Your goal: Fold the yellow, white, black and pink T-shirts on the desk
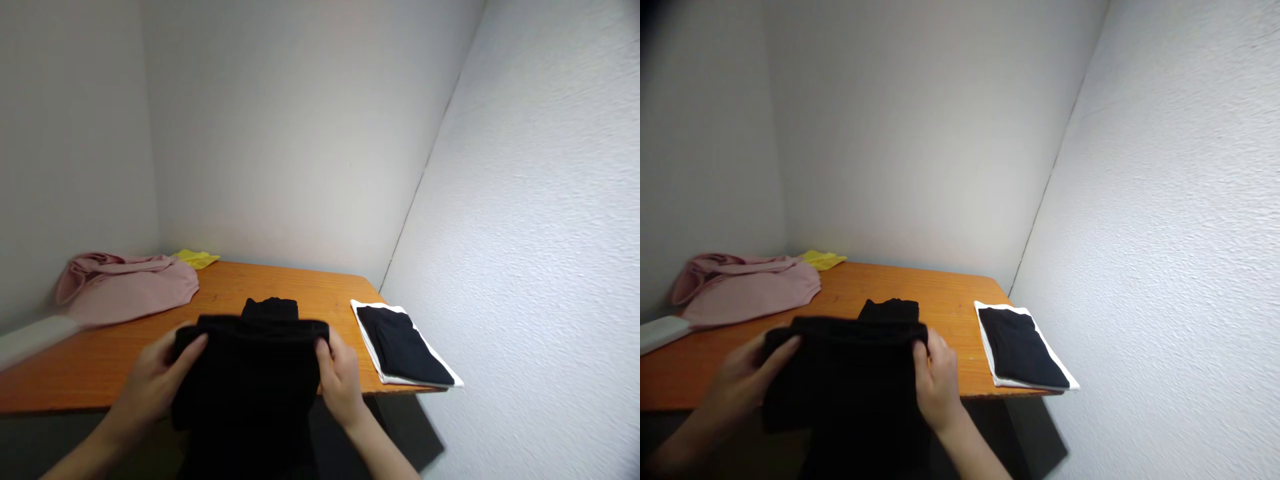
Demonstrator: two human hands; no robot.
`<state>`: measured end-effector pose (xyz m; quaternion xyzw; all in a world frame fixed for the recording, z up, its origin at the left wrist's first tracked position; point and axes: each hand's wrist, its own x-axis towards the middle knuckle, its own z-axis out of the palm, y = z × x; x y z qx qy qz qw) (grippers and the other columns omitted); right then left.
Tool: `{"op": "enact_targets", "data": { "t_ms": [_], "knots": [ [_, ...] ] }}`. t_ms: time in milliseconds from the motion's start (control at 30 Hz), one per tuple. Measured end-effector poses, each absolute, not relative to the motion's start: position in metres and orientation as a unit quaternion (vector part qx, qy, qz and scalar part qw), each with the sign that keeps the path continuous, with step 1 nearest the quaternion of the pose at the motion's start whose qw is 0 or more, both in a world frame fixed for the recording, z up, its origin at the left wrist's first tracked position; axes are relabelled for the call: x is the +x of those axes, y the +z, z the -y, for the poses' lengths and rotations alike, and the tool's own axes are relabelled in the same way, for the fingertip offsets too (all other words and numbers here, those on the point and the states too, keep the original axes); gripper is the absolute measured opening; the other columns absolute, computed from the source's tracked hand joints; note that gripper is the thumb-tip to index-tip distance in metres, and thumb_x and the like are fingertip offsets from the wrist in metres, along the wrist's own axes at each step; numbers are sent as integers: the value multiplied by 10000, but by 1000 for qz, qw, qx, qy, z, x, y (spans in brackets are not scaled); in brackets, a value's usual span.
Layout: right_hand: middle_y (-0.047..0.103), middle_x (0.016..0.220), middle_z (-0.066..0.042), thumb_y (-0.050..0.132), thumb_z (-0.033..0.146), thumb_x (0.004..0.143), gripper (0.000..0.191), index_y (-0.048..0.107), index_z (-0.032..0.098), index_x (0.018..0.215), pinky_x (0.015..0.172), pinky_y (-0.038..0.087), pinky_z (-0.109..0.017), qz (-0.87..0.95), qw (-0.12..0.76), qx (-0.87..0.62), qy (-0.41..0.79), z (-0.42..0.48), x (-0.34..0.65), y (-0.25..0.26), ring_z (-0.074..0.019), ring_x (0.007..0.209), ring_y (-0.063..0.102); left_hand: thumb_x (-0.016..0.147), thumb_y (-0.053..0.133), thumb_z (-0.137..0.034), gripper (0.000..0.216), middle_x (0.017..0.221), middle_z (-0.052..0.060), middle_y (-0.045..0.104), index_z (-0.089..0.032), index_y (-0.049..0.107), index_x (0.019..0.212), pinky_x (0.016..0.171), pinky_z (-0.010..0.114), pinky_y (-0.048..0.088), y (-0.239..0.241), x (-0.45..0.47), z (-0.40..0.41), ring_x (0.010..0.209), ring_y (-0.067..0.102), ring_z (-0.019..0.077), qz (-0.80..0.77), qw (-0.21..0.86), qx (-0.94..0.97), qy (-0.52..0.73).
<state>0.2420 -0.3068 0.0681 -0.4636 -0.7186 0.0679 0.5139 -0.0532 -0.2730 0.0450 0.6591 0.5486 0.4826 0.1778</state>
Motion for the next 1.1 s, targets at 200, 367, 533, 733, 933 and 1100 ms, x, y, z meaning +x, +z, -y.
{"op": "enact_targets", "data": {
  "t_ms": [200,367,533,733,933,1100],
  "knots": [
    [667,1032,-157,270,401,1040,420,543,116,1183,825,458,-353,684,271,-677,8,184,230,93,-264,979,634,920,313,-503,623,1333,210,579,-43,468,1311,1034,401,450,85,-24,147,1228,561,299,-605,79,718,335],
    [599,1225,-231,493,370,965,418,541,75,1257,973,413,-457,718,196,-668,26,165,210,58,-334,1191,540,902,378,-445,674,1545,217,318,-22,403,1425,1191,480,221,34,-8,128,1452,273,311,-574,54,786,224],
    [333,1541,-171,439,409,981,559,407,102,1446,1145,248,-452,765,146,-625,55,156,192,21,-303,1439,254,941,330,-467,615,1583,121,250,-141,415,1456,1201,541,119,1,15,133,1487,169,274,-533,50,833,139],
    [109,1607,-138,275,493,1003,659,258,98,1530,1177,96,-536,767,116,-628,61,146,191,-9,-318,1484,15,955,234,-569,673,1594,105,209,-175,367,1484,1184,561,163,-17,24,123,1494,129,288,-542,58,832,100],
    [100,1609,-131,260,474,1003,657,240,91,1536,1182,111,-514,765,121,-630,56,147,189,-11,-313,1485,14,965,218,-543,655,1594,97,213,-171,368,1483,1184,545,181,-19,26,123,1494,134,278,-547,62,830,95],
    [110,1606,-142,274,469,1010,653,247,77,1530,1187,131,-502,784,119,-607,58,160,194,-8,-305,1486,32,967,259,-503,635,1557,153,306,-125,434,1446,1159,545,237,-8,29,142,1464,236,317,-547,45,831,87]
  ]
}}
